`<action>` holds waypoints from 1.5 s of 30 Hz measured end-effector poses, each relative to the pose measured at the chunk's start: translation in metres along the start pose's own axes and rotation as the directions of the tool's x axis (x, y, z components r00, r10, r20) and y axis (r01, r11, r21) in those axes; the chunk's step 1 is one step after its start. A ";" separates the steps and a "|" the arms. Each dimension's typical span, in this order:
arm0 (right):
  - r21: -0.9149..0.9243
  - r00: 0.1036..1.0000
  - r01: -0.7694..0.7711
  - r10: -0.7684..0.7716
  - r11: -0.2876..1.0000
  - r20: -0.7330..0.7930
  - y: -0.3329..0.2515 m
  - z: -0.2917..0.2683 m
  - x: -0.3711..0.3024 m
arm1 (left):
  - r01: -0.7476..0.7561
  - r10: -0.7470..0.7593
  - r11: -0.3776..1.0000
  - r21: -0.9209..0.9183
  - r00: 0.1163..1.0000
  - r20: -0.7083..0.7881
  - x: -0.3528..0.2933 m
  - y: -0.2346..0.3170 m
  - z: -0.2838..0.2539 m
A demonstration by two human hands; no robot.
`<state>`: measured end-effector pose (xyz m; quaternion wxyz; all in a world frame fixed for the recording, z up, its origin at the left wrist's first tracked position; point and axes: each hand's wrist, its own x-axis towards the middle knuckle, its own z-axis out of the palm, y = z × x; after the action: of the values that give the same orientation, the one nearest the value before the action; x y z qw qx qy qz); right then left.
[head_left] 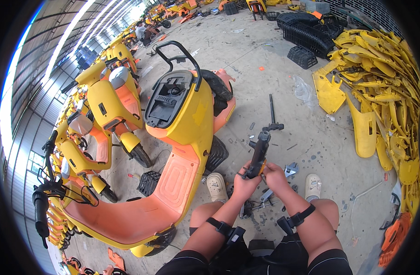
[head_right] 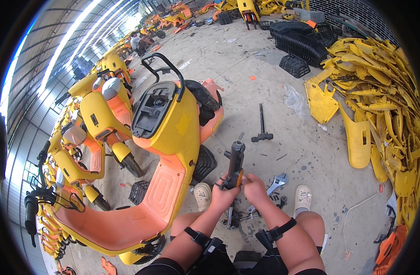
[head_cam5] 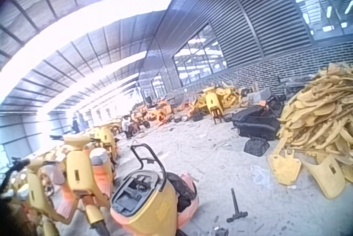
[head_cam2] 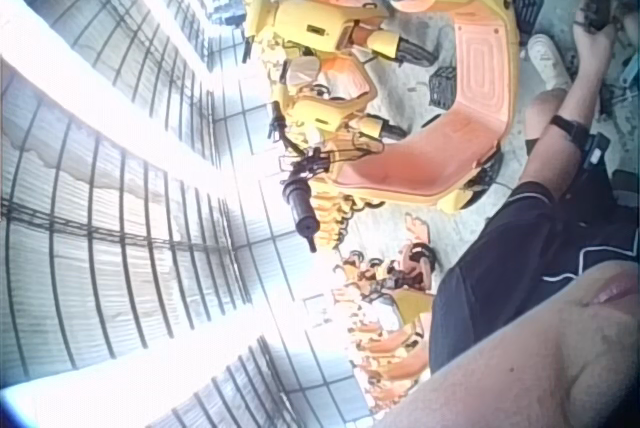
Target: The person sits on the floor in a workshop and assembles a scooter handlebar component. They use a wrench to tighten a bolt on the handlebar stem, then pick up a screwdriver to adjust a screw on the attached turn signal assembly.
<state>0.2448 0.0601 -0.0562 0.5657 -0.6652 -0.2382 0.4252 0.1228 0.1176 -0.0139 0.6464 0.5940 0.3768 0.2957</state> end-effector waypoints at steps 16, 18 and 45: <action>0.083 0.970 -0.222 0.211 0.972 0.121 -0.039 -0.014 -0.014 | 0.012 -0.011 1.000 -0.006 0.998 0.057 -0.002 0.000 -0.002; 0.018 0.967 -0.215 0.210 0.976 0.142 -0.036 -0.017 -0.012 | 0.021 -0.018 0.998 -0.060 0.998 0.060 -0.001 -0.004 -0.002; -0.768 0.804 0.460 -0.577 0.446 0.147 -0.042 -0.011 -0.031 | -0.013 0.015 0.966 -0.257 1.000 0.004 -0.001 -0.012 -0.005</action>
<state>0.2447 0.0401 -0.0067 0.3407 -0.7622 -0.5490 0.0400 0.1172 0.1177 -0.0261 0.7169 0.5088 0.3290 0.3449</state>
